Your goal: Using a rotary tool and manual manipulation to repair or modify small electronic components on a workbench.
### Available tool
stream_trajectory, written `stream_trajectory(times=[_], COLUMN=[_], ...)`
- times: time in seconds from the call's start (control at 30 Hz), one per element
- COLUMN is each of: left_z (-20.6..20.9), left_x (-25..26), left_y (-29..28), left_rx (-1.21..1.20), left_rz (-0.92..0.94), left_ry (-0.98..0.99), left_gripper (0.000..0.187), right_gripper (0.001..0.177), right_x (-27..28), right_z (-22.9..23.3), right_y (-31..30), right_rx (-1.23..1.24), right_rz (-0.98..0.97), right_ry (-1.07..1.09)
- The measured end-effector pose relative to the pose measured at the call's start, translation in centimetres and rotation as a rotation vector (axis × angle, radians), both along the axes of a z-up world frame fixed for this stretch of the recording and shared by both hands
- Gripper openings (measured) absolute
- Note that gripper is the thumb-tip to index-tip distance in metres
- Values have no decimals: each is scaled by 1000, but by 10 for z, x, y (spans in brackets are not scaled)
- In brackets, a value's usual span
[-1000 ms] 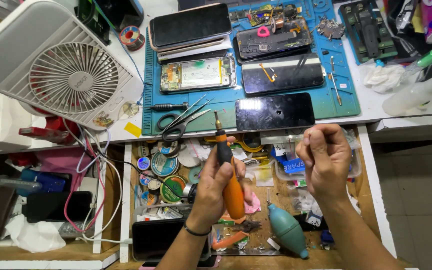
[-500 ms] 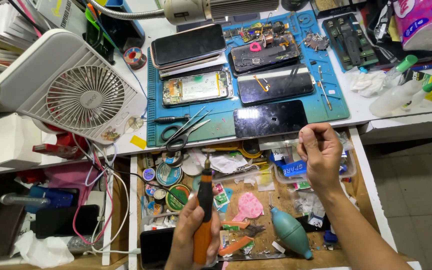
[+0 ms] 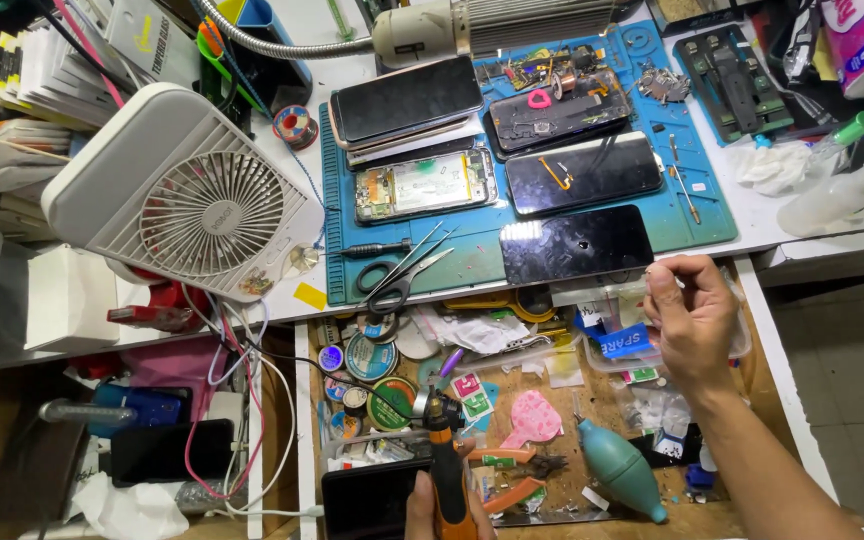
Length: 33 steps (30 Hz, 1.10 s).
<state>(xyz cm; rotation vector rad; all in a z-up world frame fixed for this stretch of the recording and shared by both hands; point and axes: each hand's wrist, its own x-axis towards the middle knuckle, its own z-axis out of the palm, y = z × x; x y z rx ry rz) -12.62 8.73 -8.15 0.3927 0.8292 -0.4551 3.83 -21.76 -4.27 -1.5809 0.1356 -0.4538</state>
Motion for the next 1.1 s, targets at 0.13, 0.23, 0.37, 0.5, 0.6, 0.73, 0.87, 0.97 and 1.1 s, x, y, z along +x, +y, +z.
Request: stream_trajectory(times=[0.13, 0.23, 0.37, 0.5, 0.6, 0.73, 0.87, 0.97, 1.1], left_z=[56, 74, 58, 66, 63, 65, 77, 80, 90], left_x=[11, 11, 14, 17, 14, 16, 19, 18, 17], left_y=[-20, -39, -55, -78, -91, -97, -95, -95, -99], left_rx=[658, 731, 361, -113, -188, -114, -181, -220, -323], left_rz=[-116, -76, -27, 136, 88, 66, 6, 36, 90], left_ry=[-397, -332, -387, -442, -489, -494, -526, -524, -510], left_gripper=[80, 77, 81, 69, 79, 83, 94, 94, 98], right_gripper=[13, 13, 14, 15, 15, 14, 14, 14, 13], right_x=[1, 1, -3, -4, -2, -1, 1, 1, 1], right_z=[1, 3, 8, 7, 8, 8, 9, 6, 4], right_y=[1, 4, 8, 6, 6, 6, 9, 10, 11], right_rx=[13, 26, 29, 57, 60, 41, 55, 56, 50], right_rz=[-11, -9, 50, 69, 61, 64, 55, 62, 78], right_ry=[-14, -19, -51, -41, -52, -57, -36, -14, 7])
